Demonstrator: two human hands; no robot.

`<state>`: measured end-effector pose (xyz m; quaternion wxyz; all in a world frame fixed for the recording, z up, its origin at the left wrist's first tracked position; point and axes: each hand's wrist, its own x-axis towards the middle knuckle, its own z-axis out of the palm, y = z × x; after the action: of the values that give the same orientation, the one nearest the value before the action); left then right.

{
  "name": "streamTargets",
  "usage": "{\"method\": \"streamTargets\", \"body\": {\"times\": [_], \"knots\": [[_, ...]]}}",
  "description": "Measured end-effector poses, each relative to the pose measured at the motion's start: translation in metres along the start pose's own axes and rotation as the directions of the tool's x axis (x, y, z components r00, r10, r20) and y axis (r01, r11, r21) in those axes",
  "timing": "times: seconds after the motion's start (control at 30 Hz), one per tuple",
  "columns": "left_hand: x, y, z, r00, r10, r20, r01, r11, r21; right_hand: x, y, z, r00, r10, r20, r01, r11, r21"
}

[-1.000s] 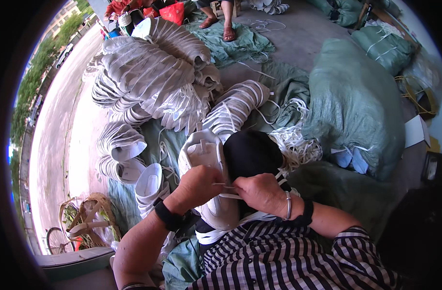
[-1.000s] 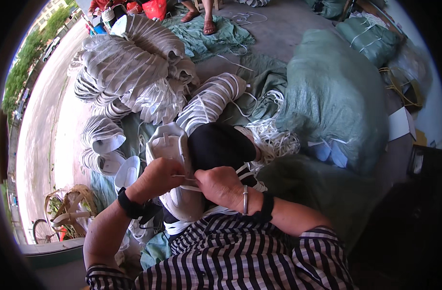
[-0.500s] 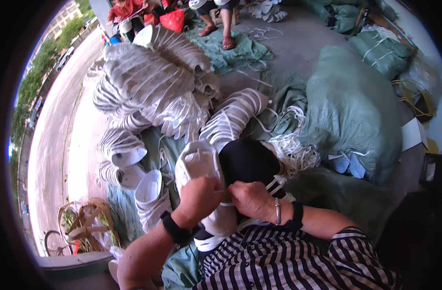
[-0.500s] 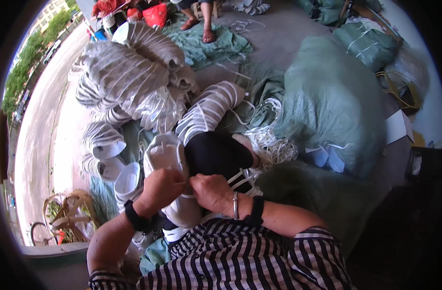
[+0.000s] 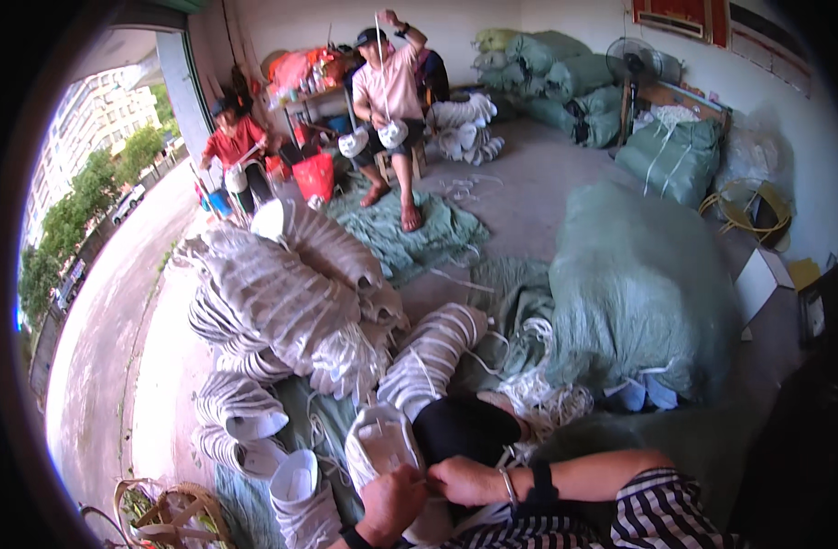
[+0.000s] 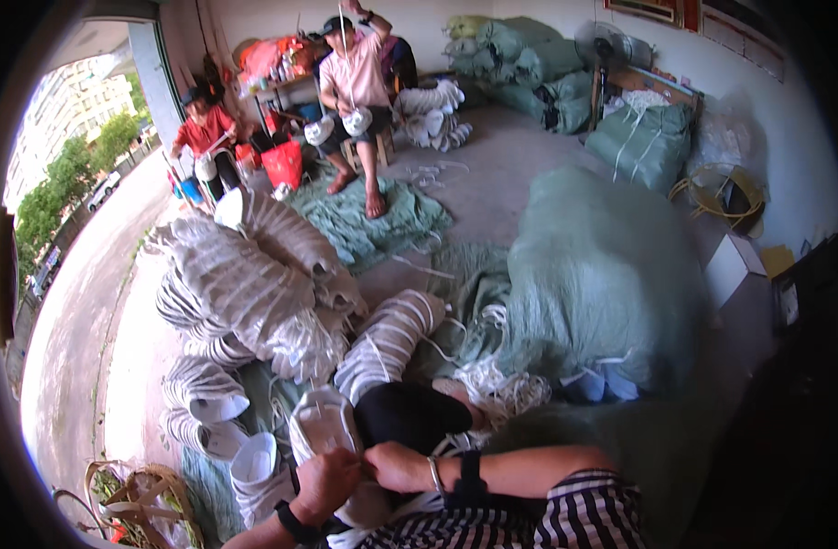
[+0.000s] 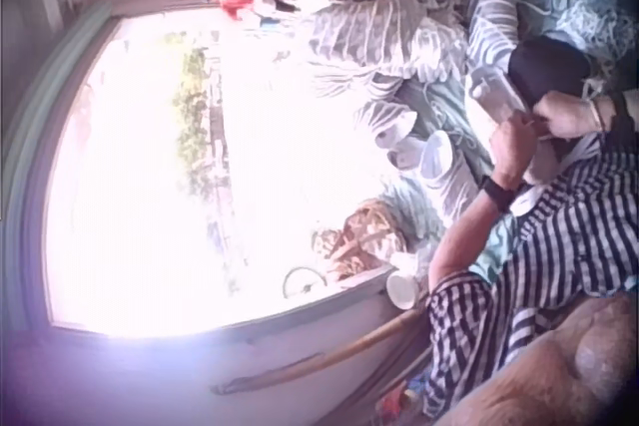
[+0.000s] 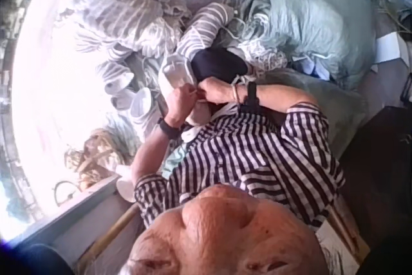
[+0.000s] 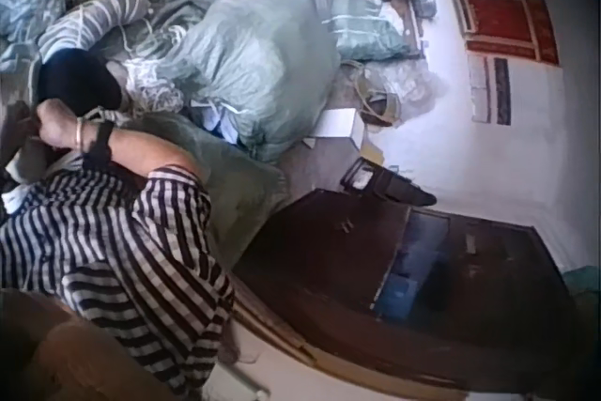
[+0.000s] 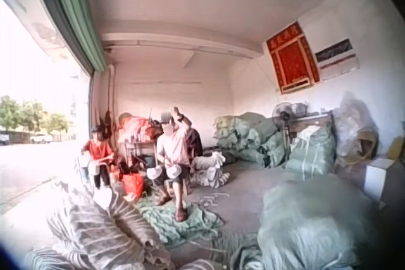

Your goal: The person is lacing a pair of white sneakers while sitting in a manufacturing facility.

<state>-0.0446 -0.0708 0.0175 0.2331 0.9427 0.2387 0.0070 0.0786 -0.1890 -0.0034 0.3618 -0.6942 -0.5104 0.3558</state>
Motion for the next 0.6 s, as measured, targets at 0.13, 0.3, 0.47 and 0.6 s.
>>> {"method": "streamTargets", "body": {"times": [0.13, 0.3, 0.47, 0.6], "knots": [[-0.003, 0.005, -0.002, 0.999, -0.025, 0.020, 0.023, 0.998, 0.059, 0.007, 0.013, 0.018, 0.987, -0.157, -0.033, 0.145, 0.963, -0.229], [-0.002, -0.005, 0.006, 0.996, 0.086, 0.011, -0.086, 0.995, 0.042, 0.010, 0.002, 0.002, 0.982, -0.187, 0.020, 0.181, 0.909, -0.377], [-0.010, -0.009, 0.010, 0.978, 0.164, -0.131, -0.181, 0.975, -0.130, 0.025, 0.007, -0.024, 0.834, -0.549, 0.050, 0.459, 0.641, -0.615], [-0.009, -0.014, 0.014, 0.955, -0.039, -0.294, -0.200, 0.650, -0.733, 0.043, -0.007, -0.041, 0.863, -0.309, 0.400, 0.489, 0.709, -0.508]]}}
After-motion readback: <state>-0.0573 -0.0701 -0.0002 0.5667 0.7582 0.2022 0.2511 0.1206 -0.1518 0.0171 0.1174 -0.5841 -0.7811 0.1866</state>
